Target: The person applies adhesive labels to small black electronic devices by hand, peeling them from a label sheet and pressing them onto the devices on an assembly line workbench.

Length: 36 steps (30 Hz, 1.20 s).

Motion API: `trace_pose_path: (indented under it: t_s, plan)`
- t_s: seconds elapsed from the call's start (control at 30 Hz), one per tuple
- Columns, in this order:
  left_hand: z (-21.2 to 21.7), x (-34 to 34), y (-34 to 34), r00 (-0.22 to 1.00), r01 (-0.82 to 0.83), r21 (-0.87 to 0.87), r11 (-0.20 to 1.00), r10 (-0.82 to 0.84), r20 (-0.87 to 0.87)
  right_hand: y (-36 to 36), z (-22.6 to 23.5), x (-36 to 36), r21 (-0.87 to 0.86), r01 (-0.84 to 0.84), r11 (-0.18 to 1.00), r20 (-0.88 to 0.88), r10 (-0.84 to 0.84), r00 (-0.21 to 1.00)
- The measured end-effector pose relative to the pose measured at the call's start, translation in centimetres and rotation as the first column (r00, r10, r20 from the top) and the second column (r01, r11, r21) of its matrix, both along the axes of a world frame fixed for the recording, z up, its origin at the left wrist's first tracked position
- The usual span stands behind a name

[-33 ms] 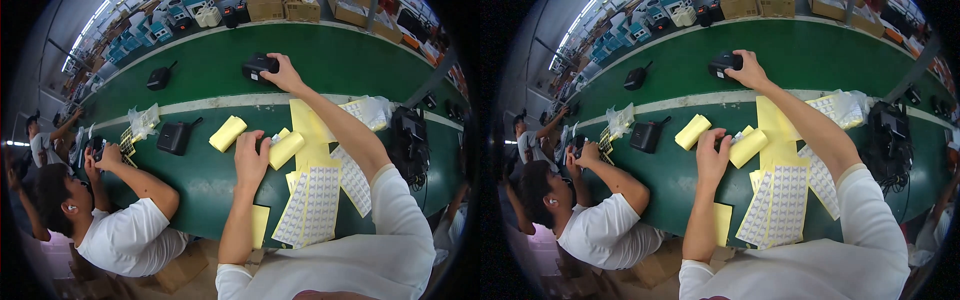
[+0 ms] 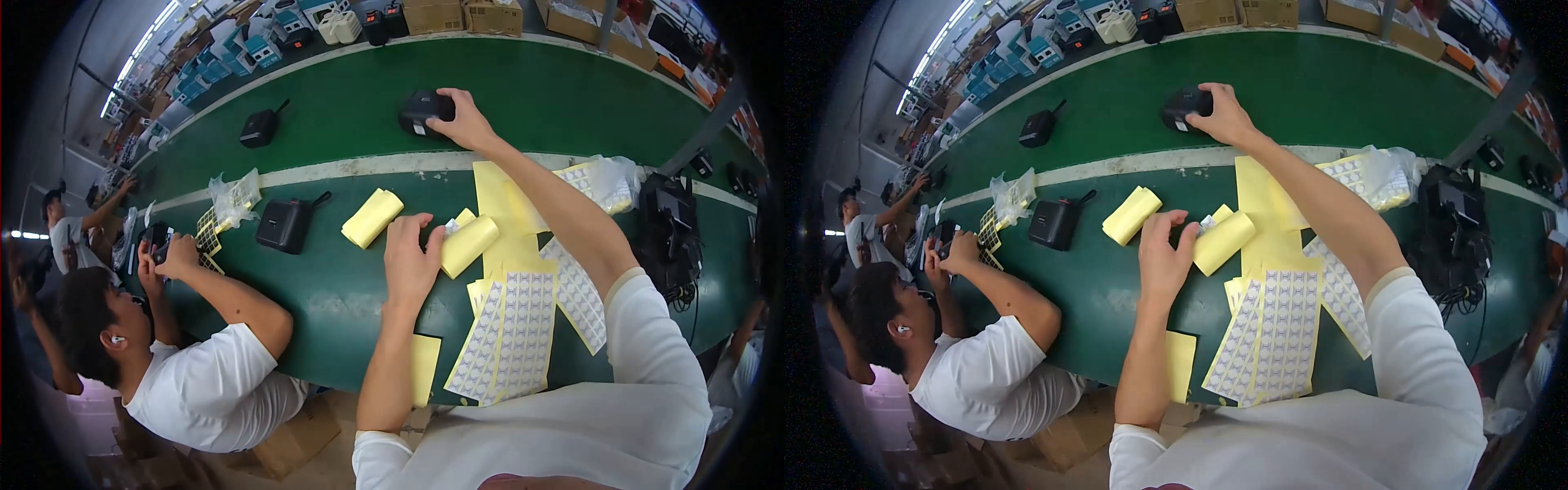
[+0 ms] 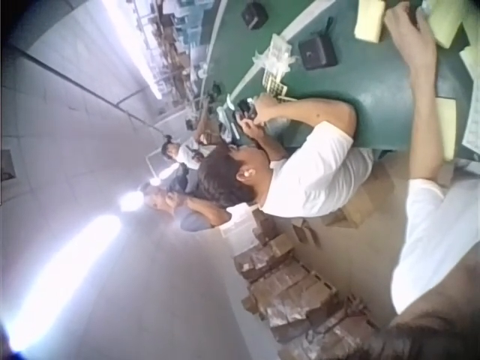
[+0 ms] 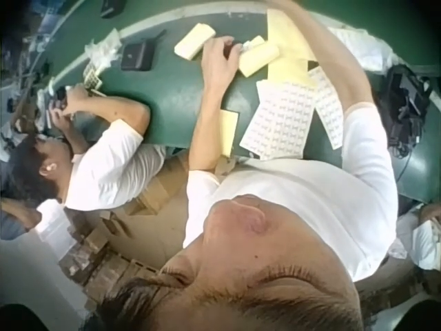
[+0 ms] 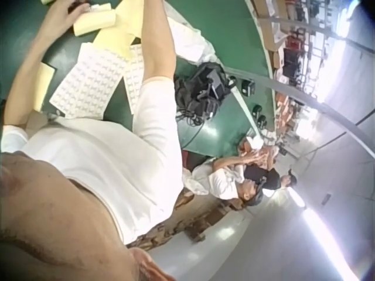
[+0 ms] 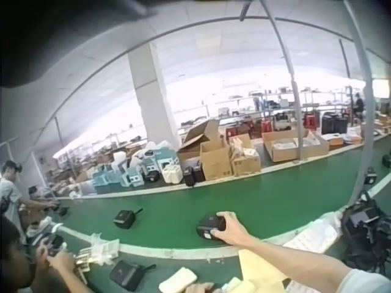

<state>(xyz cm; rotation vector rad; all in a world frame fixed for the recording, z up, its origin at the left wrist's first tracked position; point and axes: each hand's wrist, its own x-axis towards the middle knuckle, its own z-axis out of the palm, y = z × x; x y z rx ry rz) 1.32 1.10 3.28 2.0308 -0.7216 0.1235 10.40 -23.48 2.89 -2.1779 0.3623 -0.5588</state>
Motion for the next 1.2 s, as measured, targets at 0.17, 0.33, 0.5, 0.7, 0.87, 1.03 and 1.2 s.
trace_pose_path:
  t_s: [0.17, 0.33, 0.5, 0.7, 0.87, 1.03, 1.2]
  plan:
    - [-1.0, 0.2, 0.5, 0.993, -0.009, 0.162, 0.987, -0.010, 0.121, 3.9, 0.0, -2.7, -0.509, 0.249, 0.824, 0.206, -0.164, 0.965]
    - [-1.9, 0.1, 0.1, 0.969, 0.067, 0.125, 0.990, -0.094, 0.228, 6.0, 2.1, -9.3, 0.282, -0.420, 0.862, -0.009, 0.440, 0.898]
    - [-1.5, 0.3, 0.1, 0.984, 0.077, -0.021, 0.997, -0.073, 0.163, 6.5, 2.1, -11.5, 0.493, -0.459, 0.740, -0.064, 0.556, 0.829]
    - [-1.6, 0.5, 0.2, 0.998, 0.003, -0.141, 0.990, 0.006, 0.059, 6.9, 1.6, -11.5, 0.473, -0.395, 0.787, -0.154, 0.516, 0.843]
    - [-1.7, 0.5, 0.3, 0.995, -0.023, -0.104, 0.994, 0.032, 0.090, 7.1, 2.8, -11.7, 0.519, -0.332, 0.788, -0.261, 0.516, 0.816]
    - [-1.9, 0.4, 0.2, 0.990, -0.057, -0.081, 0.995, 0.067, 0.120, 6.6, 2.4, -11.8, 0.548, -0.419, 0.724, -0.162, 0.583, 0.796]
    - [-1.9, 0.4, 0.2, 0.986, -0.051, 0.002, 0.999, 0.050, 0.156, 6.1, 2.2, -11.7, 0.522, -0.461, 0.718, -0.206, 0.630, 0.748]
